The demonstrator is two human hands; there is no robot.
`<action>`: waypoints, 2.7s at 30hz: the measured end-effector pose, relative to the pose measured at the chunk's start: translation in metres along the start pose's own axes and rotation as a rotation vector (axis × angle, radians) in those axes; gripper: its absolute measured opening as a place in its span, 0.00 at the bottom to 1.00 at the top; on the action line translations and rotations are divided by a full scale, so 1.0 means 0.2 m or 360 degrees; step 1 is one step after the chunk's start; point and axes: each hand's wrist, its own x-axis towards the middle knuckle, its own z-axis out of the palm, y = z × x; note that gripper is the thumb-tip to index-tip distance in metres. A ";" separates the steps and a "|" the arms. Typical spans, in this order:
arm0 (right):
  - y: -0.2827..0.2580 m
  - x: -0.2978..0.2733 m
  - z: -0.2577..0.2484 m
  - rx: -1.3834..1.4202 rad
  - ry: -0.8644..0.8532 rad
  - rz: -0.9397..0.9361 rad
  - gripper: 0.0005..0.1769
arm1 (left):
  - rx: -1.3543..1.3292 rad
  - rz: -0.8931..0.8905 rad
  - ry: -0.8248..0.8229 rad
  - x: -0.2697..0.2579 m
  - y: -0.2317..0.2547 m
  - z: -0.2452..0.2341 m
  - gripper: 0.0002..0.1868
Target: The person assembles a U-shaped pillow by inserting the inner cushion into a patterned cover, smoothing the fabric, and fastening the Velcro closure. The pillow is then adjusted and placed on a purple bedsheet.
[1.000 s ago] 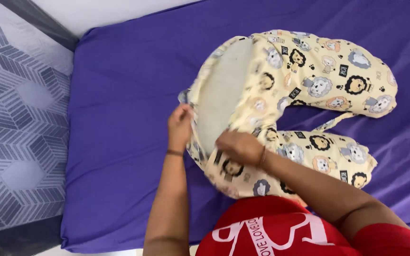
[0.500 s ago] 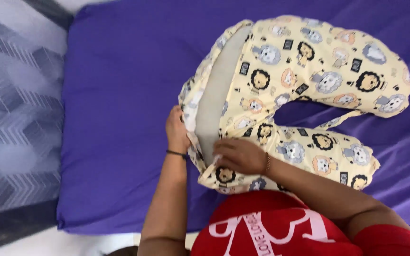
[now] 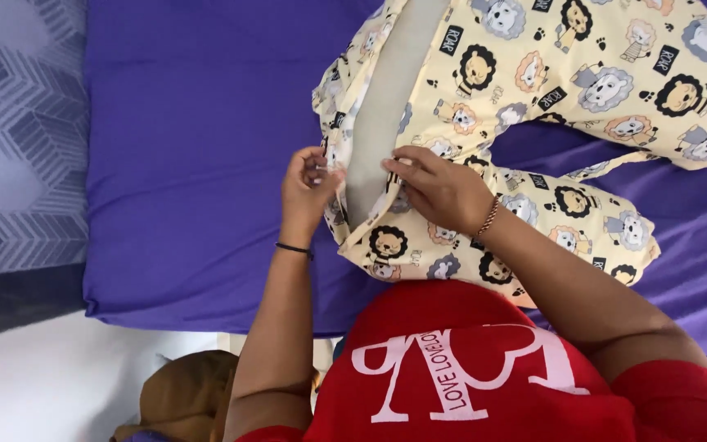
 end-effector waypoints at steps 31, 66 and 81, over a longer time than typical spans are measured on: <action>0.07 -0.17 0.05 0.0064 0.0237 -0.0497 0.08 | 0.0599 0.0300 -0.0212 -0.46 0.24 0.26 0.16; -0.05 -0.16 -0.01 0.0127 0.0369 -0.0594 0.05 | 0.0001 -0.0013 -0.0199 -0.59 0.10 0.33 0.13; -0.02 -0.03 -0.02 0.0023 -0.0166 -0.0595 0.04 | 0.1222 0.0768 0.0041 -0.57 -0.11 0.29 0.18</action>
